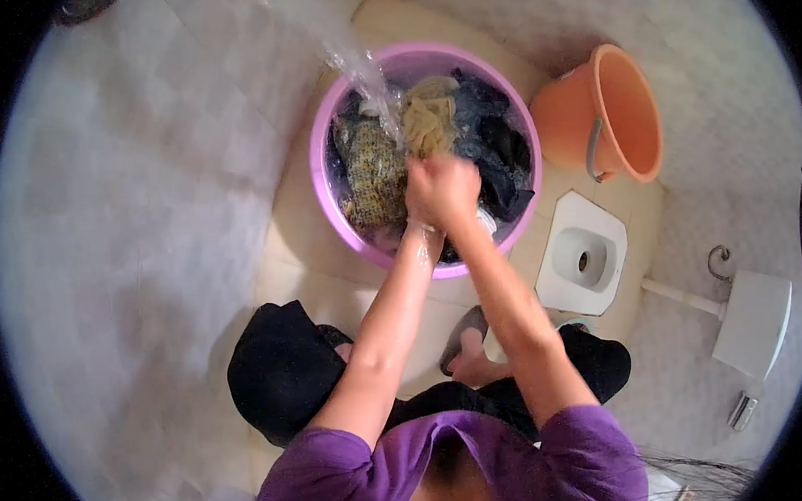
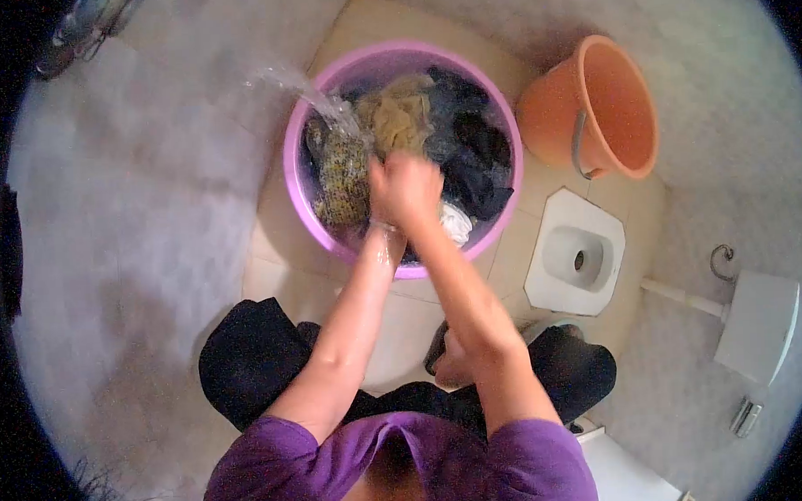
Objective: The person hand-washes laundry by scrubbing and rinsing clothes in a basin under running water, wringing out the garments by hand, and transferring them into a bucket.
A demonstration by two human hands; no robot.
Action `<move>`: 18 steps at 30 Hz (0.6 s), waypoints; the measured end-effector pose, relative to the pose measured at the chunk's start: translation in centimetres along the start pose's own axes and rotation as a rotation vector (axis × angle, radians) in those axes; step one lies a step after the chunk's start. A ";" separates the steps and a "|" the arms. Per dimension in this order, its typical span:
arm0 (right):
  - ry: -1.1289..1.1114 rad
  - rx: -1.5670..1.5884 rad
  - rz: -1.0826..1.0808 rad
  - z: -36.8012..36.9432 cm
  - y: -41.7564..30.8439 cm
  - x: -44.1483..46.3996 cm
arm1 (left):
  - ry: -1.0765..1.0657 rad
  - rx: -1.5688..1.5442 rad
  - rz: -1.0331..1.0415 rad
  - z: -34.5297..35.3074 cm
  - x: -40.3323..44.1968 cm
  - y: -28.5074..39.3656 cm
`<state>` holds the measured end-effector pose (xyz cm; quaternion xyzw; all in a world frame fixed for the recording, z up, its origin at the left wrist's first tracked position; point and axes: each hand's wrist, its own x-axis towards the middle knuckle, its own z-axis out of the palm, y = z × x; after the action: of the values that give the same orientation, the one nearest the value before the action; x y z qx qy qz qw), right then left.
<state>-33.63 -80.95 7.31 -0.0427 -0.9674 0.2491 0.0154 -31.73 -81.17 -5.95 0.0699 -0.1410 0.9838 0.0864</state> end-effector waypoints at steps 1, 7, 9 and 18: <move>0.027 0.013 -0.030 -0.2 -0.2 -2.1 | -0.007 -0.002 -0.006 -3.8 -0.1 0.1; -0.579 -0.304 0.161 -3.4 2.1 8.9 | 0.506 1.530 0.255 9.1 0.8 -2.7; -0.897 0.263 0.202 1.6 5.8 9.5 | 0.228 2.324 0.046 12.3 0.0 -2.6; -0.351 0.099 -0.330 -4.0 1.2 2.7 | 0.462 0.768 -0.038 9.8 1.2 3.7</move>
<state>-36.04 -77.69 10.26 0.1608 -0.9358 0.2937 -0.1106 -32.51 -87.30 2.57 -0.1220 0.2589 0.9528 0.1015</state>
